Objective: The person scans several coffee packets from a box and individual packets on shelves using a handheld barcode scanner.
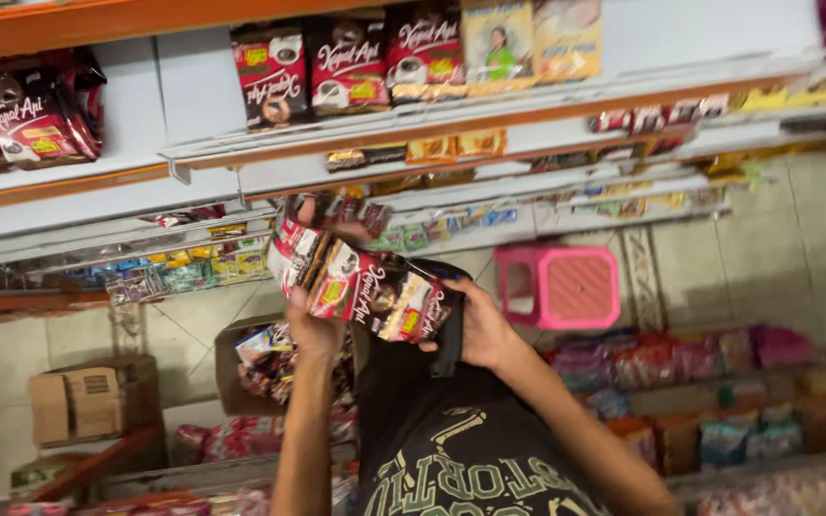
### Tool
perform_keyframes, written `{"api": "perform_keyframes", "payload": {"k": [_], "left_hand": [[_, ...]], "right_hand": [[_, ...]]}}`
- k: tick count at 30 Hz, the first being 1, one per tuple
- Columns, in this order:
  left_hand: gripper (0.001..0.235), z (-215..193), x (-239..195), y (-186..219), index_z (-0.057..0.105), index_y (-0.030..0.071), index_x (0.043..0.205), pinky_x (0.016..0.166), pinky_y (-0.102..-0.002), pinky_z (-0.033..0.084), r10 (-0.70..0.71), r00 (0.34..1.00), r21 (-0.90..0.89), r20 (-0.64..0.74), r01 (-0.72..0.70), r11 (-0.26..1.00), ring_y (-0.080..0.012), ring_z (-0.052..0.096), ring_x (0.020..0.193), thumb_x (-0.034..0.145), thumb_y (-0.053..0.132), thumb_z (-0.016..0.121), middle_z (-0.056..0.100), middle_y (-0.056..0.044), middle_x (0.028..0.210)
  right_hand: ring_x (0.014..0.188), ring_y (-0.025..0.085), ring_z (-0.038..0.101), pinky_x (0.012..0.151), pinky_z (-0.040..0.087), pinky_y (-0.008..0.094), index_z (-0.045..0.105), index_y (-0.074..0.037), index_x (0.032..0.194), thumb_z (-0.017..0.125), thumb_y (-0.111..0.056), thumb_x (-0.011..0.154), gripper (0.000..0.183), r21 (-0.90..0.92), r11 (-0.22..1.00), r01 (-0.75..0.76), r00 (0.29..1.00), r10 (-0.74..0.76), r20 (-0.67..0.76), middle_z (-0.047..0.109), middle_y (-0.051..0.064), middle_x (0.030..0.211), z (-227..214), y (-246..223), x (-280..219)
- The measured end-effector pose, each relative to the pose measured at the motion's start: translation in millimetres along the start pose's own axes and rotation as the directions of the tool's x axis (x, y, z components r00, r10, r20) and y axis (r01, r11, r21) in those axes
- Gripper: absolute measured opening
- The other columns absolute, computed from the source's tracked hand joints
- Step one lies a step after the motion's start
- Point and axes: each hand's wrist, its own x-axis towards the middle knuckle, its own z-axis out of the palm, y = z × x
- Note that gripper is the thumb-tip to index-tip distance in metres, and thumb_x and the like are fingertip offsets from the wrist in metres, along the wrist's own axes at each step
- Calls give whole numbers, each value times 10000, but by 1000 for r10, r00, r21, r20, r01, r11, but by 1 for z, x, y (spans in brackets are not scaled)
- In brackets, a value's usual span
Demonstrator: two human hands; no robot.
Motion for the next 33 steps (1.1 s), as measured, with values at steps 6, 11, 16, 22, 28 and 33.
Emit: {"api": "perform_keyframes", "payload": {"k": [6, 11, 16, 22, 28, 33], "left_hand": [[545, -5, 30, 37, 639, 20, 1316, 1134, -521, 400, 204, 934, 955, 294, -278, -105, -375, 530, 1287, 1081, 466, 431, 576, -181, 1408], [561, 41, 48, 10, 633, 62, 1353, 1082, -498, 402, 111, 957, 736, -267, 128, 665, -338, 596, 1188, 1081, 516, 446, 613, -228, 1351], [542, 129, 25, -11, 495, 90, 1432, 1223, -481, 398, 42, 999, -118, -30, -45, 992, -307, 552, 1386, 1016, 427, 586, 578, -123, 1457], [606, 148, 0, -31, 467, 45, 1535, 1218, -416, 380, 93, 995, 281, 24, -96, 955, -254, 513, 1379, 1049, 350, 659, 559, -105, 1475], [578, 161, -20, -52, 498, -1, 1491, 1182, -360, 389, 53, 988, 741, 142, -141, 657, -199, 530, 1336, 1020, 260, 709, 586, -87, 1442], [538, 189, -21, -56, 576, 0, 1445, 1163, -358, 451, -56, 968, 783, 244, -163, 600, -187, 581, 1283, 1013, 280, 732, 661, -93, 1390]], "right_hand": [[936, 270, 683, 755, 567, 473, 687, -82, 1134, 579, -489, 867, 498, -9, 1000, 29, 973, -30, -230, 737, 103, 1047, -11, -44, -57], [837, 268, 669, 602, 511, 388, 712, -55, 1128, 602, -438, 964, 431, 65, 994, 84, 996, -86, 27, 757, 110, 1021, -28, -63, -96], [862, 236, 660, 690, 552, 437, 683, -94, 1084, 594, -416, 971, 352, 13, 996, 88, 982, -85, -168, 711, 55, 978, -30, -70, -109], [961, 257, 659, 762, 555, 433, 654, -66, 1289, 616, -398, 1065, 402, 60, 995, 84, 994, -80, -70, 708, 94, 1150, -36, -78, -119], [963, 305, 703, 756, 579, 488, 646, -119, 1281, 568, -476, 910, 521, -134, 991, 6, 976, -35, -215, 740, 101, 1124, -19, -89, -140], [886, 309, 699, 708, 575, 511, 647, -70, 1267, 593, -500, 988, 516, -84, 996, -16, 988, 3, -157, 735, 130, 1055, -22, -99, -152]]}}
